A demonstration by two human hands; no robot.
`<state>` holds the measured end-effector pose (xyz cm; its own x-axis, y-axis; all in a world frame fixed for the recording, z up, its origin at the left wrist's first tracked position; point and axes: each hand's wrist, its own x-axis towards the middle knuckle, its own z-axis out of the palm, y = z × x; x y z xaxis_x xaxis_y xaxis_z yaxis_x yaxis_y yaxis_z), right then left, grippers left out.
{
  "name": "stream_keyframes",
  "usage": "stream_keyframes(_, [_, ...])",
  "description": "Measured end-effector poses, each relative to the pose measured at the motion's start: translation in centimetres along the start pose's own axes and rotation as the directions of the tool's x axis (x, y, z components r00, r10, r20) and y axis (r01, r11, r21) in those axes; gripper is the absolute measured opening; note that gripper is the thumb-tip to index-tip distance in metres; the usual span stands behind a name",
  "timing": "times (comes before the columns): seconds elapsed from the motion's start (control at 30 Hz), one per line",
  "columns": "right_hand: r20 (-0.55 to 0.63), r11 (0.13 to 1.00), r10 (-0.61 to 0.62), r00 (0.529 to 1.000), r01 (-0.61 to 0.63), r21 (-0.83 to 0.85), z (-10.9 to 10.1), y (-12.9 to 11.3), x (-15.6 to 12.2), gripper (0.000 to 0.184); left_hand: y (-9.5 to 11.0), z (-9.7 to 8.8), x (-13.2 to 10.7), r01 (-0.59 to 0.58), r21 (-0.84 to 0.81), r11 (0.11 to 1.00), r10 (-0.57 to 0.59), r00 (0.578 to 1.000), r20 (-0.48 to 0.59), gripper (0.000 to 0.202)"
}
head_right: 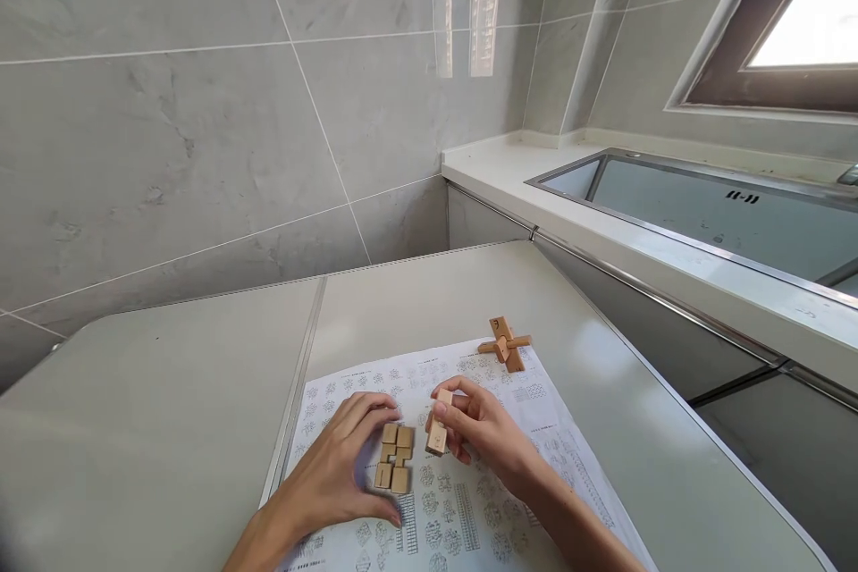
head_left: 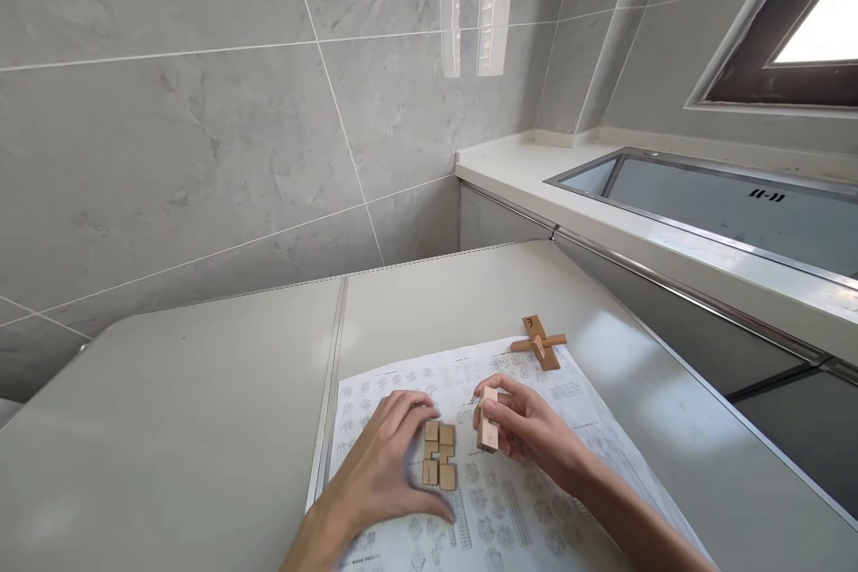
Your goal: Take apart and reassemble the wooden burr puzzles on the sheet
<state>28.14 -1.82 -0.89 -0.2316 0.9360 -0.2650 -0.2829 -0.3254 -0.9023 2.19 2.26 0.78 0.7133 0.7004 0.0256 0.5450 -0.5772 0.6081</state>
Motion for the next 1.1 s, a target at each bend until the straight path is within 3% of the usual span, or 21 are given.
stream_keyframes(0.23, [-0.06,0.985,0.022,0.998,-0.011,0.174,-0.7,0.2,0.2,0.047,-1.2,-0.5,-0.8,0.047,-0.032,0.998,-0.047,0.999,-0.02,0.075])
stream_keyframes(0.33, [-0.105,0.984,0.034,0.994,-0.015,0.179,-0.8,0.1,0.2,0.047,-1.3,-0.3,-0.8,0.043,-0.076,0.996,-0.046,0.998,-0.035,0.072])
stream_keyframes(0.63, [-0.092,0.987,0.007,0.996,0.008,0.161,-1.0,0.1,-0.3,0.044,-0.1,0.6,-0.8,0.031,-0.082,0.996,-0.035,0.998,-0.049,0.072])
stream_keyframes(0.93, [-0.073,0.975,-0.165,0.984,0.174,0.138,-1.1,1.0,0.1,0.044,-0.1,1.1,-1.5,-0.025,-0.117,0.993,0.009,0.99,-0.142,0.066])
stream_keyframes(1.1, [-0.051,0.97,-0.206,0.977,0.211,0.117,-1.2,1.0,-0.2,0.045,0.2,1.2,-1.6,-0.012,-0.153,0.988,-0.01,0.99,-0.143,0.066])
